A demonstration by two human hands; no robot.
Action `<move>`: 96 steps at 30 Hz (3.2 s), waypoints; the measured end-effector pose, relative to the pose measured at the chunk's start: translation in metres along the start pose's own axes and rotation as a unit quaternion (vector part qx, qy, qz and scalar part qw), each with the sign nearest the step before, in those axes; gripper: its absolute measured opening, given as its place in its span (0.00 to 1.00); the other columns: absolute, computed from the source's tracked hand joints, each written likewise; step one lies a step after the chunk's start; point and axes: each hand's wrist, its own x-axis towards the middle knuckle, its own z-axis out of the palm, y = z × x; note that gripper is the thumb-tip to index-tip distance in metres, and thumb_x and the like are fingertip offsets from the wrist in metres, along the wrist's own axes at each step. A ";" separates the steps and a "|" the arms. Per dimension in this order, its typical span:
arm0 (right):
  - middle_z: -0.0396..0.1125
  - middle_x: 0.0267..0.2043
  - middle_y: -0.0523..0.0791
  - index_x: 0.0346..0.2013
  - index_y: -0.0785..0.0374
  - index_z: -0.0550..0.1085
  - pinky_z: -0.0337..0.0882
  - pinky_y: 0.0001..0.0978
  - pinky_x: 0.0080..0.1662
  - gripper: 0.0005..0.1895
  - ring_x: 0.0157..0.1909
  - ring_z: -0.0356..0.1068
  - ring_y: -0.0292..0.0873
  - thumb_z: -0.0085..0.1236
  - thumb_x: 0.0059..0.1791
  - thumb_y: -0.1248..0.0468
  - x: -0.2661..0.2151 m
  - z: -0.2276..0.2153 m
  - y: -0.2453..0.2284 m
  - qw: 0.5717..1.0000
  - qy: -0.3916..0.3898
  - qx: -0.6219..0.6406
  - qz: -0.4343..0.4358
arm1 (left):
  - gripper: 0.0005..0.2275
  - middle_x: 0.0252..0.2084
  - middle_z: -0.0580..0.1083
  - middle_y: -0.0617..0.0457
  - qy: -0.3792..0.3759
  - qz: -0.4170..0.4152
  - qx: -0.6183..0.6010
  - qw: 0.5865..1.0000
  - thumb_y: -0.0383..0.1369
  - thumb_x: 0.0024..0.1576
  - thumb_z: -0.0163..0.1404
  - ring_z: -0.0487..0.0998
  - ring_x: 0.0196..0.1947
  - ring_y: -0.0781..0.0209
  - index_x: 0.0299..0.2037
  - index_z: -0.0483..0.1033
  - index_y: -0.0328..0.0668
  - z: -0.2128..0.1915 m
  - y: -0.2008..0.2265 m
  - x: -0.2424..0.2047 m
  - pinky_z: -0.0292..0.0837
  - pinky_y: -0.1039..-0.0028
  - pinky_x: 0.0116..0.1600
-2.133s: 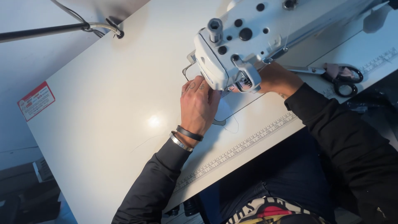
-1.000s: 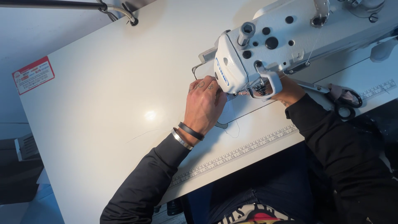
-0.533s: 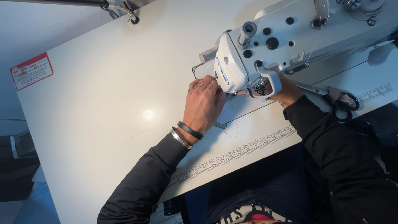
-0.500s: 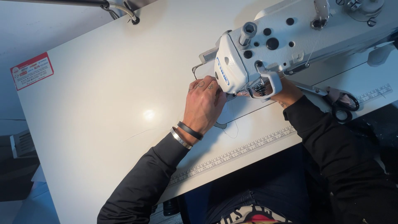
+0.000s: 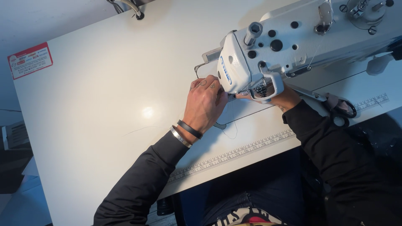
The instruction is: Threading a needle on an industrial sewing machine and preparing leather pieces.
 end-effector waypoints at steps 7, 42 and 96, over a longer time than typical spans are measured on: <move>0.73 0.50 0.49 0.54 0.69 0.71 0.73 0.36 0.55 0.36 0.51 0.74 0.42 0.75 0.39 0.53 0.001 -0.004 0.026 0.994 0.012 -0.098 -0.046 | 0.05 0.35 0.72 0.47 -0.006 -0.003 0.002 1.000 0.26 0.53 0.55 0.77 0.38 0.47 0.34 0.74 0.33 0.000 0.001 0.001 0.70 0.56 0.55; 0.75 0.45 0.48 0.46 0.68 0.74 0.75 0.35 0.48 0.31 0.44 0.76 0.43 0.75 0.39 0.51 0.002 -0.001 0.006 0.980 0.020 -0.172 -0.094 | 0.06 0.36 0.72 0.46 -0.006 -0.008 0.013 1.000 0.27 0.52 0.56 0.77 0.40 0.46 0.32 0.72 0.33 0.003 -0.001 0.001 0.69 0.57 0.56; 0.67 0.40 0.41 0.43 0.60 0.79 0.74 0.35 0.41 0.15 0.41 0.71 0.42 0.71 0.42 0.68 -0.130 0.025 -0.197 0.883 0.074 -0.316 -0.340 | 0.03 0.32 0.77 0.53 -0.125 -0.172 -0.184 0.960 0.30 0.57 0.58 0.71 0.22 0.65 0.38 0.80 0.41 -0.093 0.125 -0.036 0.67 0.75 0.31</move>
